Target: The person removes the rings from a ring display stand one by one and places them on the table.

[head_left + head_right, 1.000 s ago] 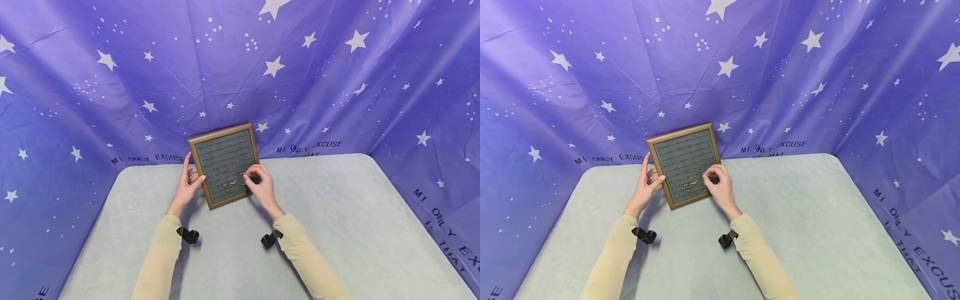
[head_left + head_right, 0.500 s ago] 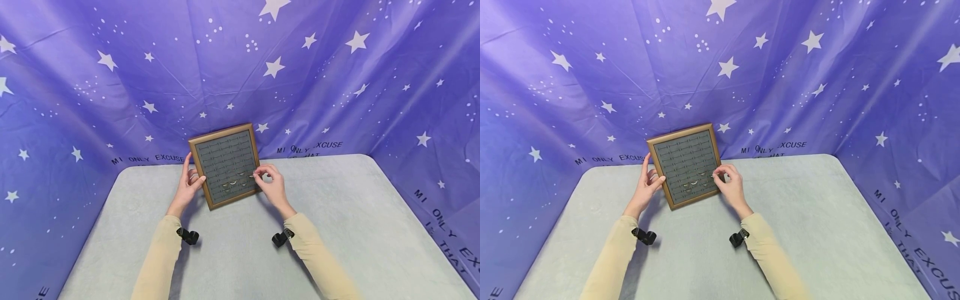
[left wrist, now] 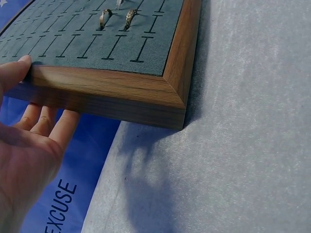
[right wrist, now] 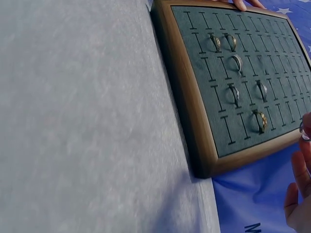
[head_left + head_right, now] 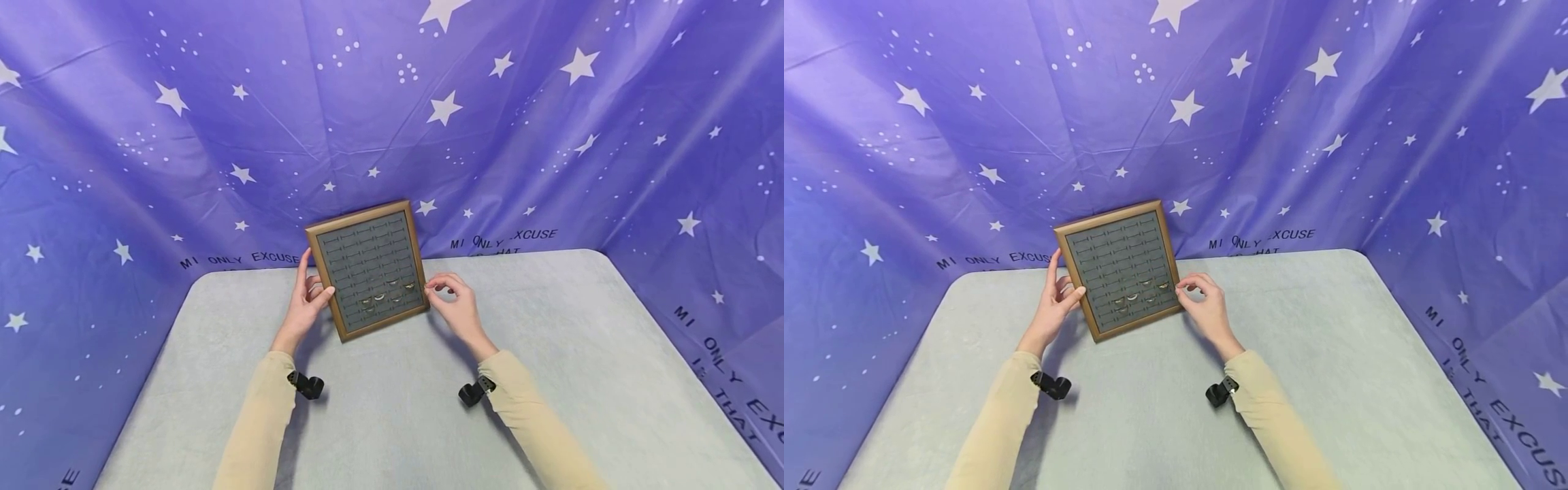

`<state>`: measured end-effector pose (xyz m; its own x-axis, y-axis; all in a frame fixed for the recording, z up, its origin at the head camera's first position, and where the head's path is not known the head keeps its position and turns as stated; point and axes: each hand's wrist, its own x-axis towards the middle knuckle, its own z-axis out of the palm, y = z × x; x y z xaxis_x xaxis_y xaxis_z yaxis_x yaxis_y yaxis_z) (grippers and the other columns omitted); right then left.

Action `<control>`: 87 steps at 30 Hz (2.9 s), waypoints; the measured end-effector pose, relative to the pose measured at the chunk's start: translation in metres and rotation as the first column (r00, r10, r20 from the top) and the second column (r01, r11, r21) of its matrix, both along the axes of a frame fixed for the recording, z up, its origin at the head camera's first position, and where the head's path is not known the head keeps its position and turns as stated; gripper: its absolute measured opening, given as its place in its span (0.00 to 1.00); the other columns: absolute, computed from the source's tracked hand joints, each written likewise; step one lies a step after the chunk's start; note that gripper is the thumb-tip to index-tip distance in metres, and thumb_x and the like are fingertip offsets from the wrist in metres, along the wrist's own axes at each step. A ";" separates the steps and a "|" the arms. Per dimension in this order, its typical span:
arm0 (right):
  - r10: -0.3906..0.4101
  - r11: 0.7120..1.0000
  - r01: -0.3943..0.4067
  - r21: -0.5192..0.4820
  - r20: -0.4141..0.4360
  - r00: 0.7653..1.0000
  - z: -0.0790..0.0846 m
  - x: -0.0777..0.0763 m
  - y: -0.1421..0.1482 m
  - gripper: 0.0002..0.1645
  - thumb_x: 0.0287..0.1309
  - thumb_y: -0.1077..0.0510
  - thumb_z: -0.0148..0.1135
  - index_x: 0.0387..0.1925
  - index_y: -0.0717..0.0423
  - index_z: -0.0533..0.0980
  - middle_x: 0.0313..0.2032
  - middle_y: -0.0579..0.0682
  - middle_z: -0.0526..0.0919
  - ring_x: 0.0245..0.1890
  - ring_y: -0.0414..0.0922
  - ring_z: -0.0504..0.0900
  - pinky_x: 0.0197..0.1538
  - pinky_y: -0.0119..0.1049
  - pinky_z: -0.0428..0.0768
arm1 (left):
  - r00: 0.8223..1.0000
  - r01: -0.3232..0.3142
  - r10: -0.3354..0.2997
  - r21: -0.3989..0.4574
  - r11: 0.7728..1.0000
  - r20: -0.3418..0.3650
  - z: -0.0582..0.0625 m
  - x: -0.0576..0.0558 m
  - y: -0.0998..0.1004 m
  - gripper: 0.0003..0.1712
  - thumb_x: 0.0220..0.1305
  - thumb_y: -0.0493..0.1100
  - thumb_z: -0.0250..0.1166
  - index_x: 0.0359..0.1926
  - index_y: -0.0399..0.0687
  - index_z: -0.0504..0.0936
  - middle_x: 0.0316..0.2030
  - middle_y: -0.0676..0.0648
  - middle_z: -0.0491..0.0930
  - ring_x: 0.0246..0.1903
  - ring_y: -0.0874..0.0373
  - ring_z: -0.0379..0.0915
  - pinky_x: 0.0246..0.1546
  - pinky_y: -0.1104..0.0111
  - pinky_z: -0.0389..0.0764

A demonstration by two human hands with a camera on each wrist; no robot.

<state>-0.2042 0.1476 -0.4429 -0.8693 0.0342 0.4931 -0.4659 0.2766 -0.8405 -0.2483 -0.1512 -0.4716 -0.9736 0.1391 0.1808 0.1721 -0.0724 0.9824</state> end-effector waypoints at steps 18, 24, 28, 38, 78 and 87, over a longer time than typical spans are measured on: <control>-0.021 0.998 0.016 0.060 0.080 0.997 -0.009 0.008 0.035 0.05 0.51 0.75 0.65 0.32 0.74 0.79 0.39 0.68 0.80 0.38 0.65 0.74 0.42 0.42 0.67 | 1.000 -0.004 0.003 -0.015 1.000 -0.010 0.001 0.002 -0.001 0.52 0.67 0.29 0.59 0.76 0.72 0.41 0.50 0.40 0.71 0.42 0.57 0.75 0.40 0.70 0.77; -0.038 0.996 0.031 0.089 0.073 0.997 -0.025 0.004 0.054 0.05 0.51 0.74 0.66 0.33 0.72 0.80 0.39 0.67 0.80 0.38 0.64 0.74 0.42 0.49 0.68 | 1.000 0.005 -0.005 -0.007 1.000 -0.020 0.000 0.002 -0.001 0.52 0.66 0.29 0.59 0.76 0.71 0.40 0.50 0.39 0.71 0.41 0.57 0.74 0.39 0.70 0.77; -0.059 0.990 0.047 0.132 0.086 0.995 -0.045 -0.005 0.071 0.05 0.52 0.71 0.67 0.33 0.67 0.81 0.39 0.62 0.81 0.38 0.58 0.76 0.42 0.48 0.70 | 0.999 0.018 -0.018 0.003 1.000 -0.044 -0.002 0.000 -0.001 0.52 0.66 0.28 0.59 0.77 0.69 0.40 0.49 0.41 0.72 0.40 0.58 0.74 0.38 0.71 0.76; -0.048 0.970 0.009 0.242 0.156 0.987 -0.054 -0.003 0.095 0.04 0.54 0.71 0.66 0.33 0.68 0.81 0.35 0.61 0.81 0.35 0.48 0.78 0.41 0.39 0.77 | 0.999 0.017 -0.017 0.005 1.000 -0.033 -0.001 0.002 -0.001 0.52 0.66 0.27 0.58 0.76 0.71 0.41 0.48 0.39 0.71 0.39 0.57 0.73 0.36 0.71 0.75; -0.073 0.910 -0.036 0.413 0.245 0.967 -0.079 -0.010 0.125 0.04 0.51 0.68 0.68 0.32 0.63 0.81 0.36 0.56 0.80 0.39 0.53 0.76 0.46 0.40 0.71 | 1.000 0.024 -0.024 0.014 1.000 -0.003 0.002 0.002 -0.002 0.52 0.66 0.27 0.58 0.77 0.67 0.40 0.51 0.37 0.70 0.42 0.55 0.73 0.40 0.70 0.76; -0.021 0.934 -0.090 0.346 0.304 0.953 -0.074 -0.012 0.127 0.07 0.53 0.69 0.67 0.36 0.66 0.80 0.36 0.57 0.82 0.38 0.51 0.77 0.45 0.36 0.72 | 0.999 0.018 -0.018 -0.010 1.000 -0.041 -0.002 0.001 -0.003 0.52 0.66 0.29 0.59 0.76 0.74 0.42 0.51 0.36 0.71 0.43 0.55 0.74 0.43 0.69 0.77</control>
<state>-0.2164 0.2746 -0.5167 -0.9746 -0.1258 0.1855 -0.2240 0.5680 -0.7919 -0.2473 -0.1537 -0.4737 -0.9626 0.1587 0.2195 0.2115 -0.0661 0.9751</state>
